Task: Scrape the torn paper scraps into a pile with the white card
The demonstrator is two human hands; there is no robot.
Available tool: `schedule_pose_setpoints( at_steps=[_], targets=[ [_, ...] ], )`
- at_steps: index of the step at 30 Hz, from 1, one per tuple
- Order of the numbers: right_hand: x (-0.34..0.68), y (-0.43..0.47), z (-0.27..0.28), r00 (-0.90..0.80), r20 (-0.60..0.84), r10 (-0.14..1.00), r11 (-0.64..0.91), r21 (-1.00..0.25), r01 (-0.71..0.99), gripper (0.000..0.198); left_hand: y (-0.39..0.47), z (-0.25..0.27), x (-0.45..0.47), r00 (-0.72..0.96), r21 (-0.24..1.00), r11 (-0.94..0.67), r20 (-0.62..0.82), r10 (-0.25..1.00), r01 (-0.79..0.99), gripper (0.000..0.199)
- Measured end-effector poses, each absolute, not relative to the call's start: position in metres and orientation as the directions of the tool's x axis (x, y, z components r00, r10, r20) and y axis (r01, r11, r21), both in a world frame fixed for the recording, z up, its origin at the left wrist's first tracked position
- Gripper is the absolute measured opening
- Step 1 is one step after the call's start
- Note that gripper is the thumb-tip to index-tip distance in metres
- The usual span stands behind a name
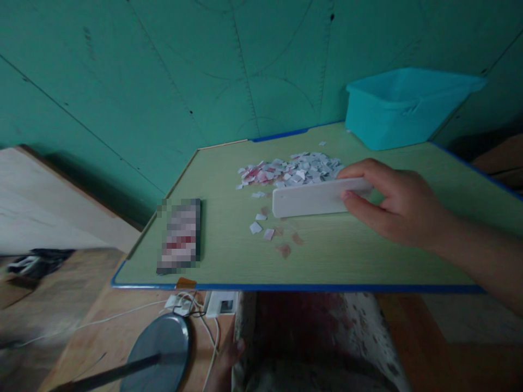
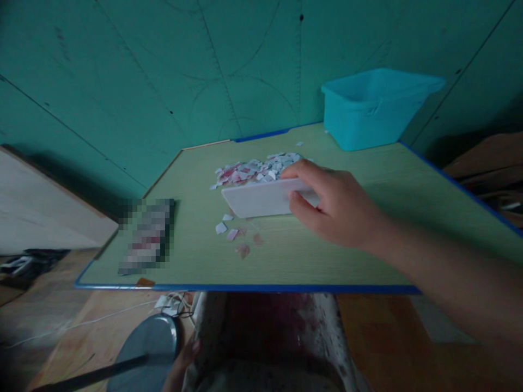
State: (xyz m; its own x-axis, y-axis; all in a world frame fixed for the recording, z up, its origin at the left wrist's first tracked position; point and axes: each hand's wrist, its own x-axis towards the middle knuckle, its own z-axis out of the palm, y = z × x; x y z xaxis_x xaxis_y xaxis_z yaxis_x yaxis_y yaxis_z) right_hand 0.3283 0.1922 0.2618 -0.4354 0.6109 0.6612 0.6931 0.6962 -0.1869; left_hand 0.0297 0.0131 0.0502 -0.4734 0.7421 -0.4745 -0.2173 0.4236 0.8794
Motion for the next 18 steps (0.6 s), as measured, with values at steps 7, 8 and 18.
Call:
schedule_pose_setpoints(
  at_steps=[7,8,18],
  targets=[
    [0.331,0.1881,0.2631,-0.518,0.589,0.62,0.754,-0.263,0.602,0.014,0.012,0.0526,0.03,-0.458,0.883,0.424,-0.467,0.757,-0.201,0.038],
    [0.3317,0.1872,0.2636,-0.517,0.585,0.625,0.754,-0.279,0.595,0.014,0.0122,0.0535,0.0305,-0.448,0.883,0.416,-0.47,0.761,-0.219,0.04],
    [0.3281,0.1929,0.2648,-0.306,0.552,0.775,0.559,-0.374,0.74,0.02,0.0108,0.0563,0.0239,-0.454,0.883,0.413,-0.469,0.758,-0.222,0.04]
  ],
)
